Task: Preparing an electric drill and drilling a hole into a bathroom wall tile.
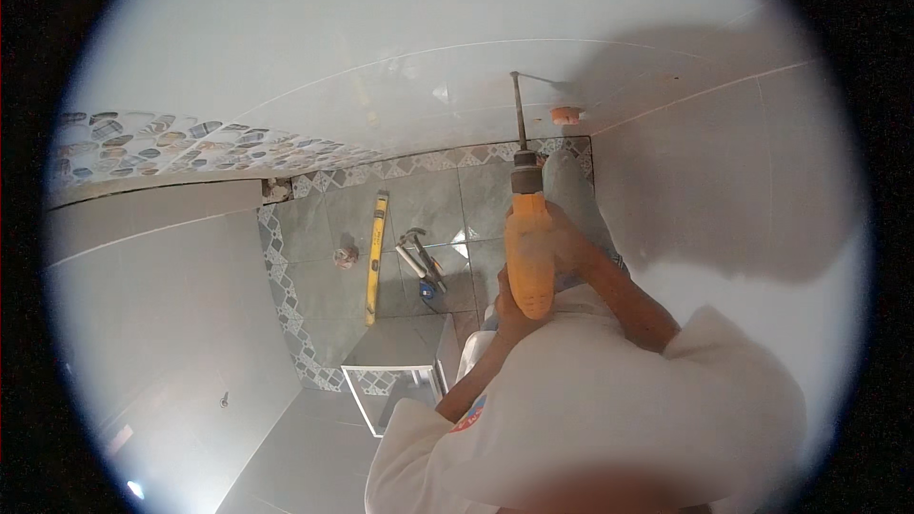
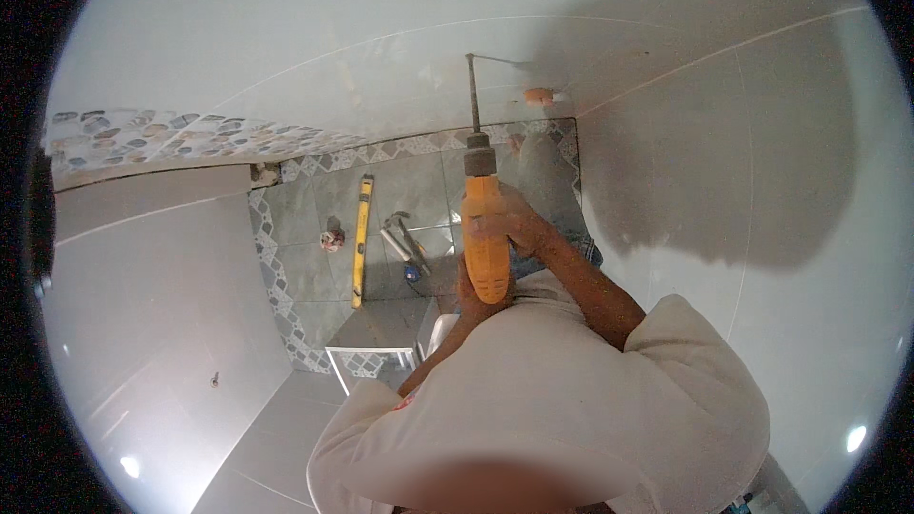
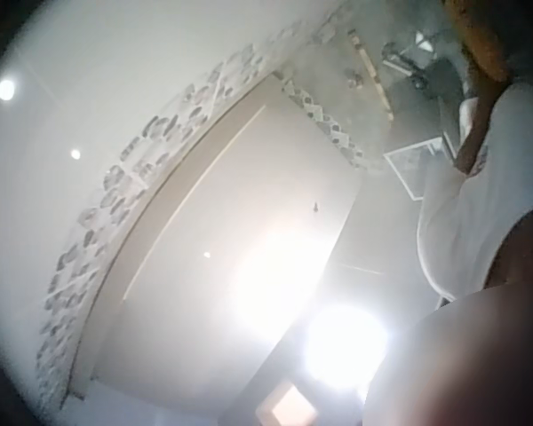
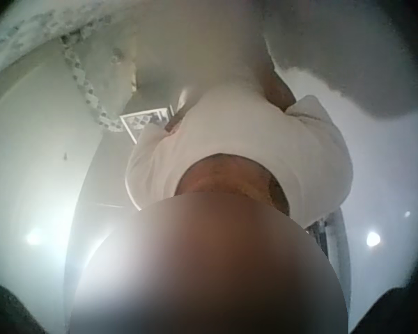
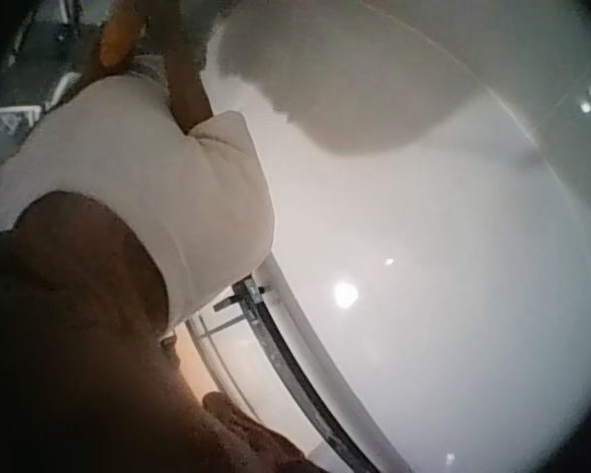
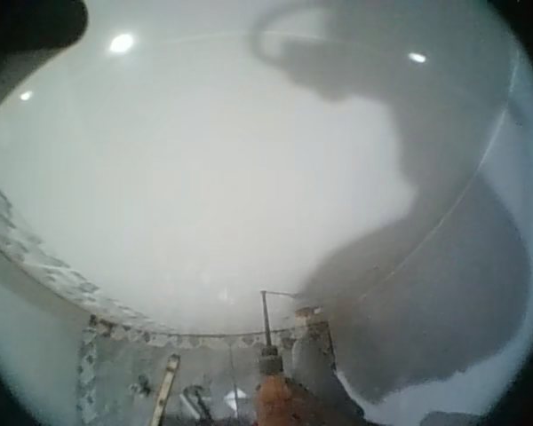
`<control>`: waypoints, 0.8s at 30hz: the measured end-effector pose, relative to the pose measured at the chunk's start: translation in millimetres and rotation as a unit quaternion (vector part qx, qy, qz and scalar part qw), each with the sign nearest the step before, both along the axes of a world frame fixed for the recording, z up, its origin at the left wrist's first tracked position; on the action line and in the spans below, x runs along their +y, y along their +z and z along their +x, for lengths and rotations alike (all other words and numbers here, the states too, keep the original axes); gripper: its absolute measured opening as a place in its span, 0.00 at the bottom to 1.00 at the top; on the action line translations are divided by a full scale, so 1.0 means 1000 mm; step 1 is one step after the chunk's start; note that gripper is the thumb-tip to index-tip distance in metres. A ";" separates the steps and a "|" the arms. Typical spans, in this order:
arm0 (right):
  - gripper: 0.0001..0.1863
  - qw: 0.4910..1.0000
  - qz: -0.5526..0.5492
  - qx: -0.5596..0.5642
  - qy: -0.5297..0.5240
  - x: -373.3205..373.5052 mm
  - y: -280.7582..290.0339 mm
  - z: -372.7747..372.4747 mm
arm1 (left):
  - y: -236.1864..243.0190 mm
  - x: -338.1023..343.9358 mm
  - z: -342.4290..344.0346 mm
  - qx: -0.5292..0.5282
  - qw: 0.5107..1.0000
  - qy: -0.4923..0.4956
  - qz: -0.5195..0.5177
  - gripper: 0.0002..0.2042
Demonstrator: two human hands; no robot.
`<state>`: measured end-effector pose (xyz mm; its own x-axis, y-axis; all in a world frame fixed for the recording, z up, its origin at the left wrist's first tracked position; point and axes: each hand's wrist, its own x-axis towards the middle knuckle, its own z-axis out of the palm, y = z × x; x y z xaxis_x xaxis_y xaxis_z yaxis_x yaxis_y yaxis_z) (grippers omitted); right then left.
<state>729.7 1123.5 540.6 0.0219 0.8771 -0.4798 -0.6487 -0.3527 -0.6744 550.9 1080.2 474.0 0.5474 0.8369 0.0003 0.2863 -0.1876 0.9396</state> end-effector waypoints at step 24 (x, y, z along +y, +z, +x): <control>0.28 1.000 0.023 0.004 0.015 0.002 0.005 0.004 | -0.008 -0.009 0.000 0.013 1.000 0.009 0.006 0.38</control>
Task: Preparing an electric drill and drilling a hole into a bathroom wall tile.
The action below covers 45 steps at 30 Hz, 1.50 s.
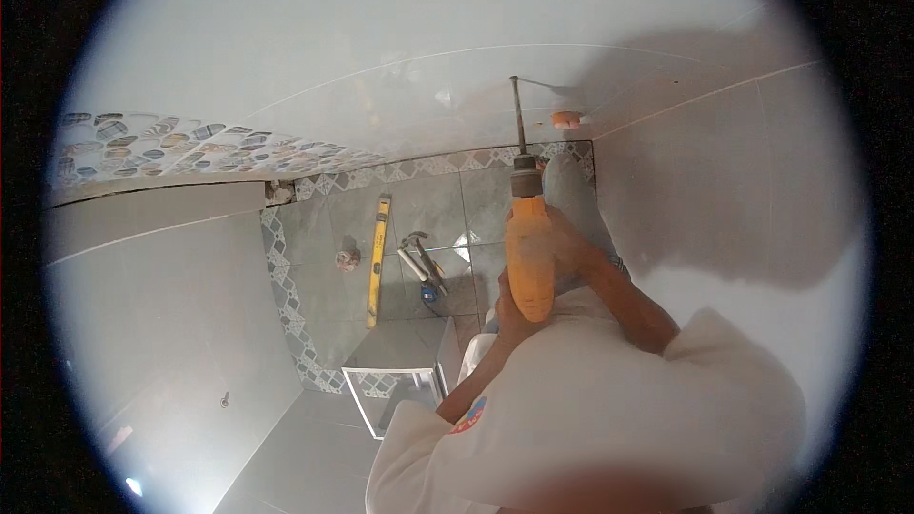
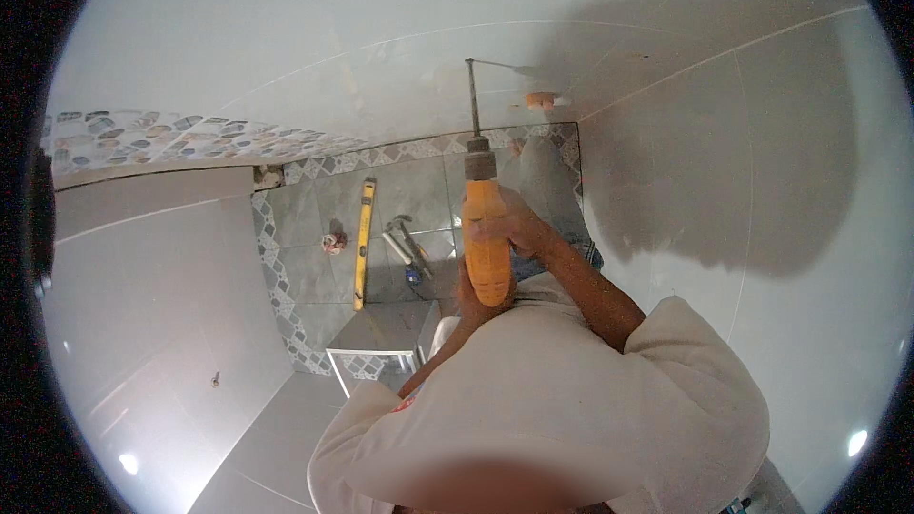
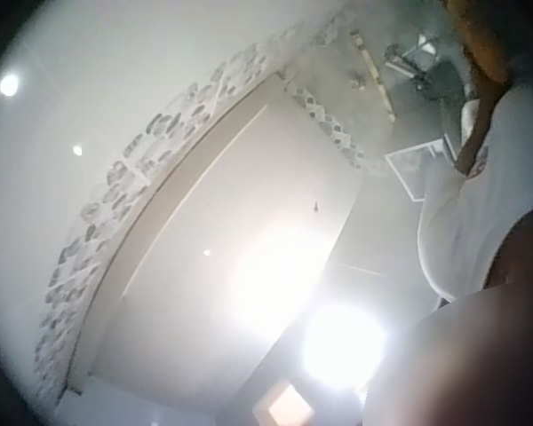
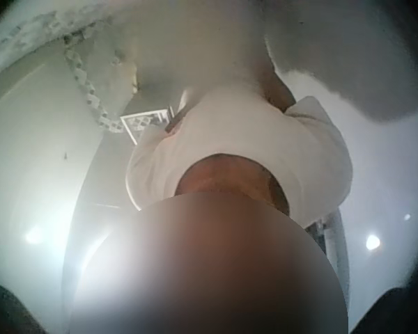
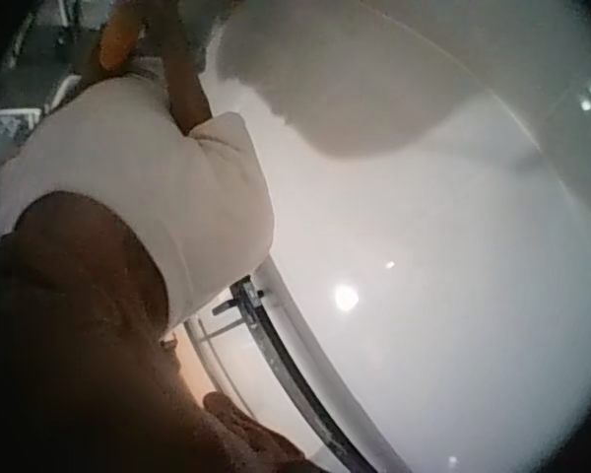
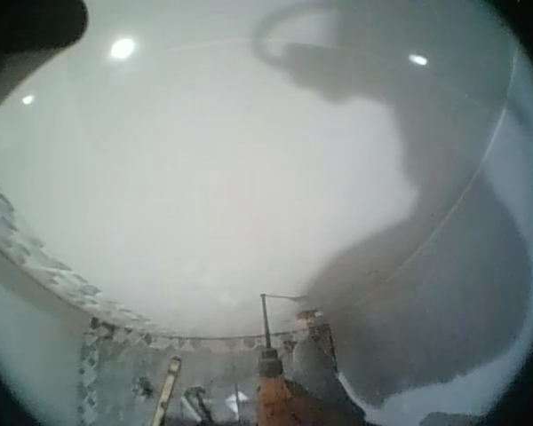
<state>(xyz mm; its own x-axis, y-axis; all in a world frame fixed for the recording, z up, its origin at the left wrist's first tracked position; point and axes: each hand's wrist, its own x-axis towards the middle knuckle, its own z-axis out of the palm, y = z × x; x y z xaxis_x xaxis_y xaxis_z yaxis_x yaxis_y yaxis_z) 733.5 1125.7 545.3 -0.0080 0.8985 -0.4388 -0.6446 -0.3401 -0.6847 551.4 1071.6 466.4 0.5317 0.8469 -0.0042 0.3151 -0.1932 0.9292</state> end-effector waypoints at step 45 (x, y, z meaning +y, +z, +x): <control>0.29 1.000 0.022 0.016 0.002 0.001 -0.001 0.001 | 0.007 0.003 -0.010 0.005 0.996 -0.012 -0.089 0.20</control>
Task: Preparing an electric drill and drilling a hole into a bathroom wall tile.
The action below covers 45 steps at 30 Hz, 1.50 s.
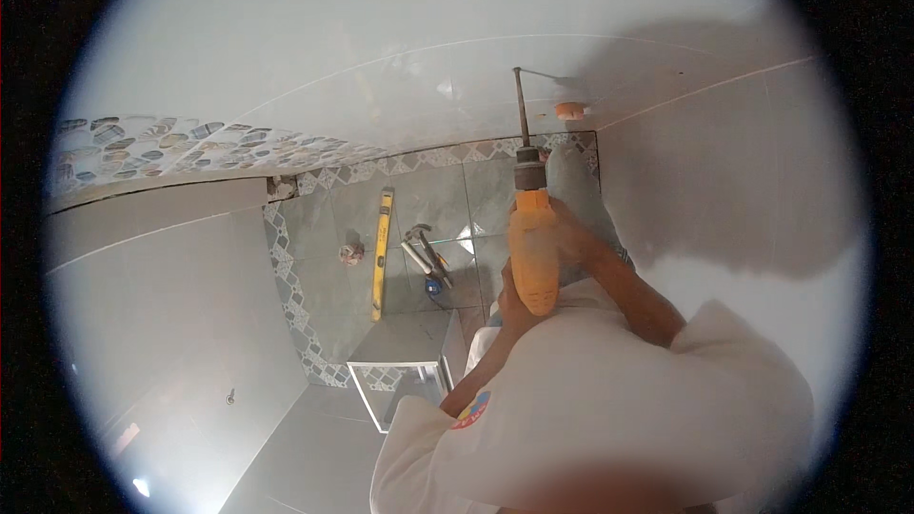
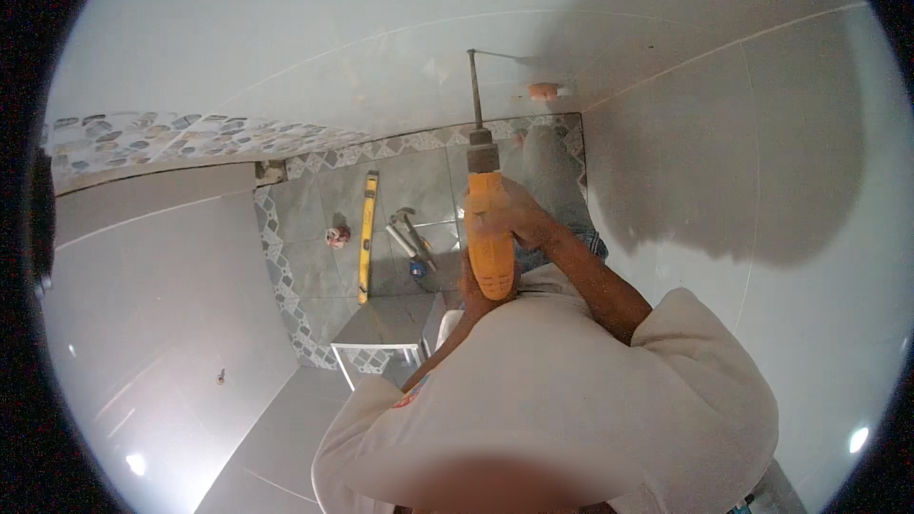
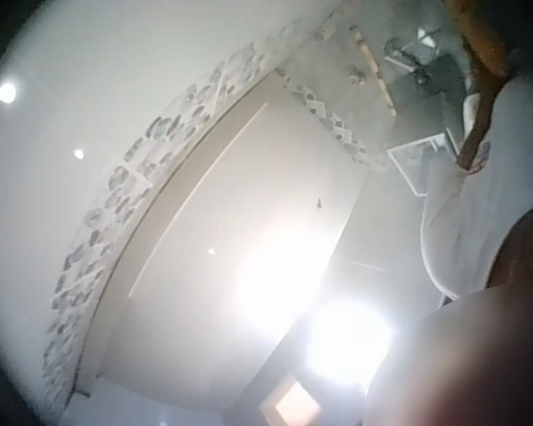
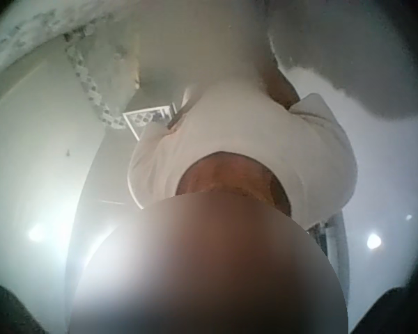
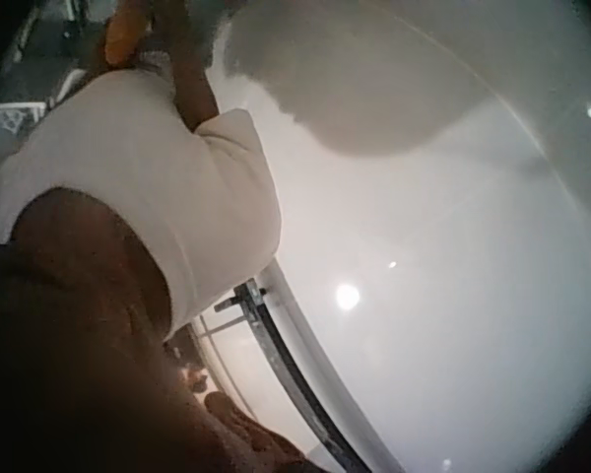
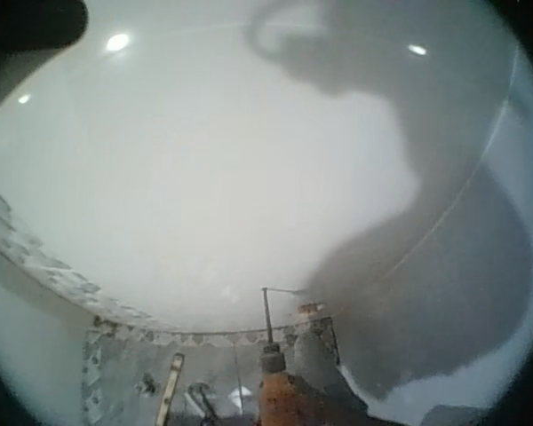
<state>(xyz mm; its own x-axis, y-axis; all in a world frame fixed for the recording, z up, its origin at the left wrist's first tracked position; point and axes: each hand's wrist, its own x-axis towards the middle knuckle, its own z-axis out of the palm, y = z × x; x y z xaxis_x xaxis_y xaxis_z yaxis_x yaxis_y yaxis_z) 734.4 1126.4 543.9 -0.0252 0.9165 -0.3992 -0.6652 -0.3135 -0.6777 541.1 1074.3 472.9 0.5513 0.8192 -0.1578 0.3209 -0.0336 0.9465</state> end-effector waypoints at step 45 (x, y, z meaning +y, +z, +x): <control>0.28 1.000 -0.010 -0.015 0.011 -0.002 -0.004 0.005 | -0.042 -0.013 0.000 -0.074 0.987 0.058 -0.132 0.44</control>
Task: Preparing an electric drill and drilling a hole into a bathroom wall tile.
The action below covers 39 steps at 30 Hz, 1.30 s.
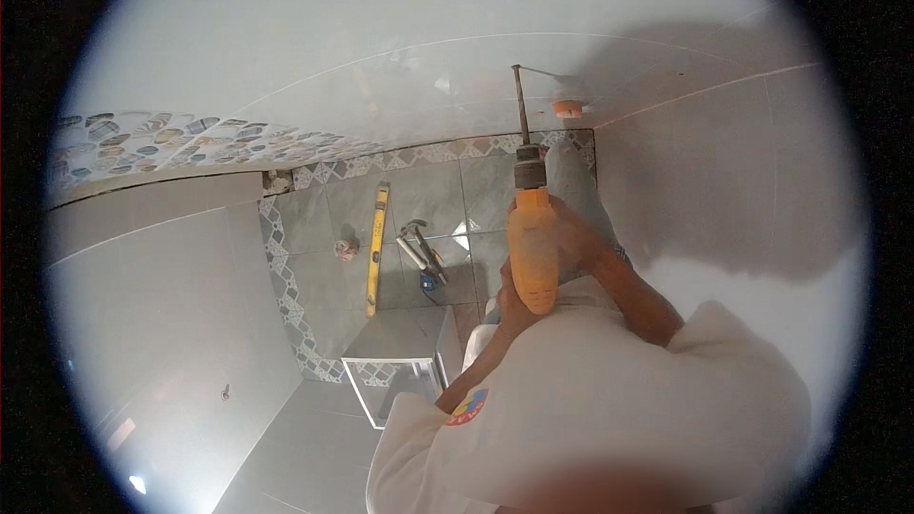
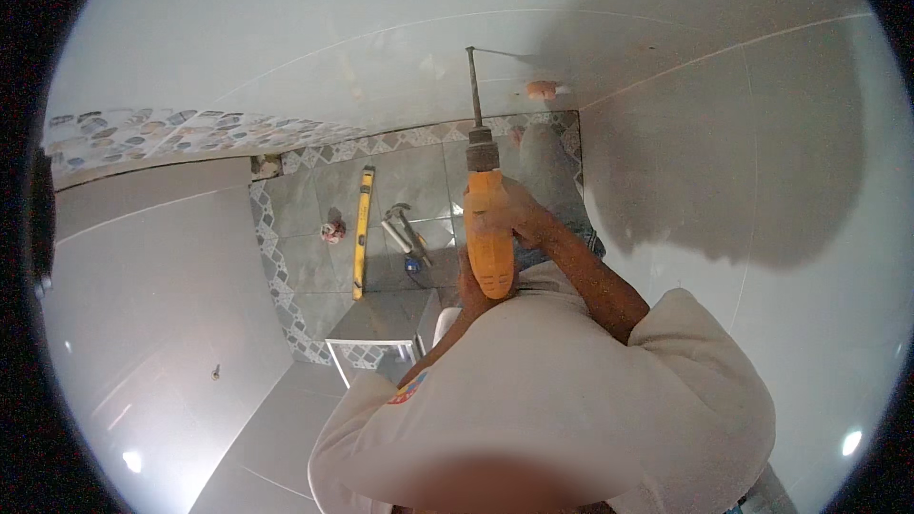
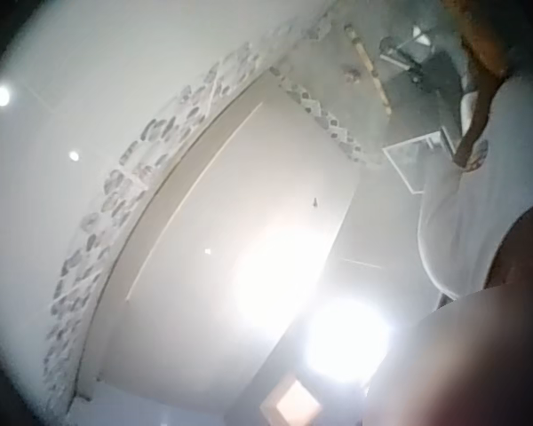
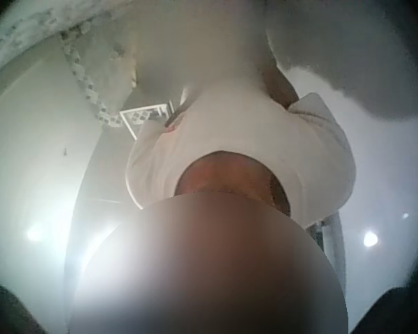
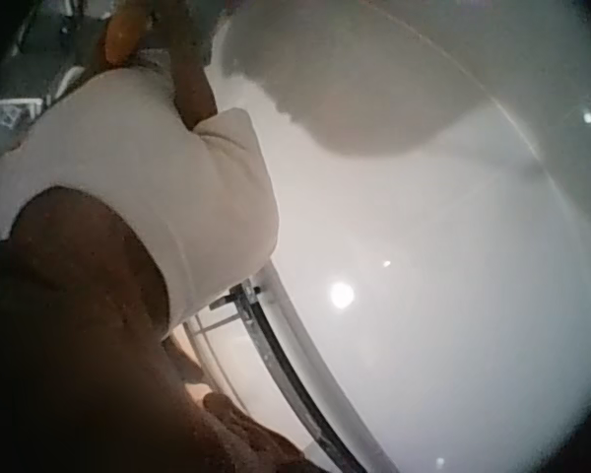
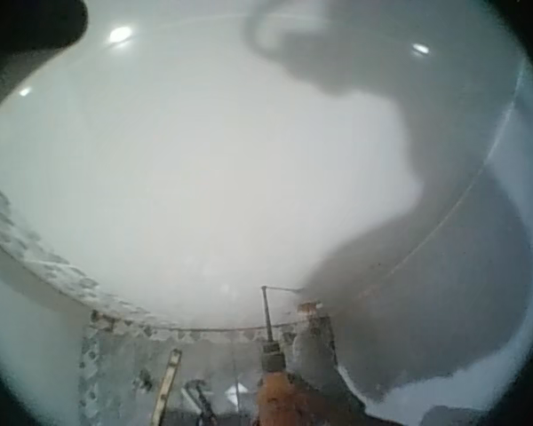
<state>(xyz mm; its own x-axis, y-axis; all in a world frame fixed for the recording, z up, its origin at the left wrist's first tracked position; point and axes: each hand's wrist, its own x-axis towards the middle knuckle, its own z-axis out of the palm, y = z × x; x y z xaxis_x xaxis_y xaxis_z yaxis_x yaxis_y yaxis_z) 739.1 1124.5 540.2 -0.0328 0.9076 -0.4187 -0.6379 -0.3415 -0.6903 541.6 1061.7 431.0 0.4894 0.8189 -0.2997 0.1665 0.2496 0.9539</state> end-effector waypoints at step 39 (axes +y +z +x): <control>0.29 0.999 -0.015 0.038 0.003 0.000 -0.004 0.001 | 0.034 0.016 0.011 -0.030 0.999 -0.001 -0.028 0.41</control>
